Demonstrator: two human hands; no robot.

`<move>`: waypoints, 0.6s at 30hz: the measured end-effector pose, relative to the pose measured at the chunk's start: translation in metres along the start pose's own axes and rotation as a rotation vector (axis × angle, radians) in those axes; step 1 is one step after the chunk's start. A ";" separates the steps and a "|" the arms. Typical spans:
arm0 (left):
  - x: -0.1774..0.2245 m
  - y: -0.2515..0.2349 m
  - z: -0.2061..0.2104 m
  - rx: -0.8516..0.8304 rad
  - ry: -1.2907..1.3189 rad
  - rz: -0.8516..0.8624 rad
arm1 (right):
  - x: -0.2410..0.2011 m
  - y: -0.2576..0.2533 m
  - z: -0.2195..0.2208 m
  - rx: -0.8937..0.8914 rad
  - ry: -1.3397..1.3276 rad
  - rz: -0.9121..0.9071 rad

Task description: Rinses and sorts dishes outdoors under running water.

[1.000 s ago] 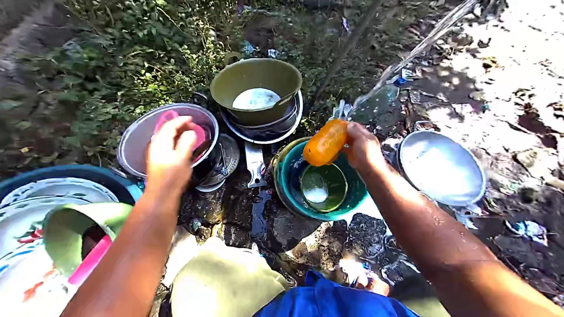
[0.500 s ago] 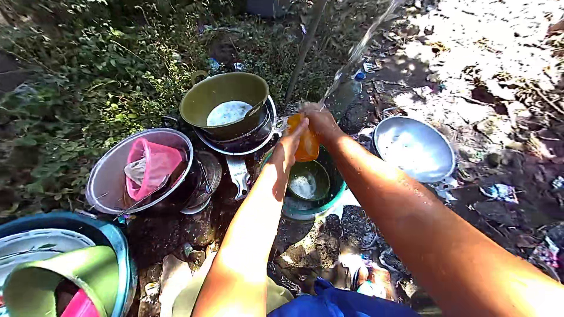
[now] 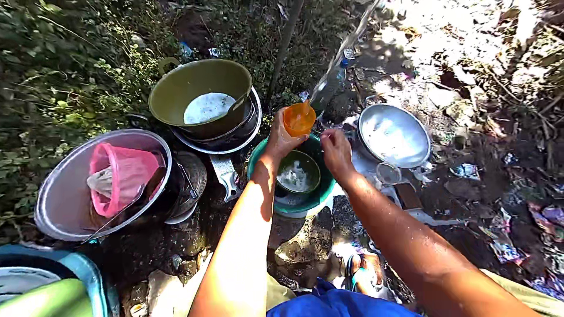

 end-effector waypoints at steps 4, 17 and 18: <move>0.008 0.005 0.005 0.053 -0.122 0.138 | 0.047 0.043 0.070 -0.729 0.653 0.027; 0.028 -0.009 0.004 0.090 0.757 -0.374 | -0.025 0.024 0.041 -0.816 0.890 -0.251; 0.028 -0.007 0.009 0.115 0.863 -0.464 | -0.030 0.023 0.034 -0.828 0.902 -0.280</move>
Point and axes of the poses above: each hand's wrist, its own y-axis away from the middle knuckle, its own z-axis out of the palm, x = y × z, the point moved 3 cm from there along -y, towards the middle knuckle, and after that the axes turned 2 degrees about z, right-handed, at the moved point
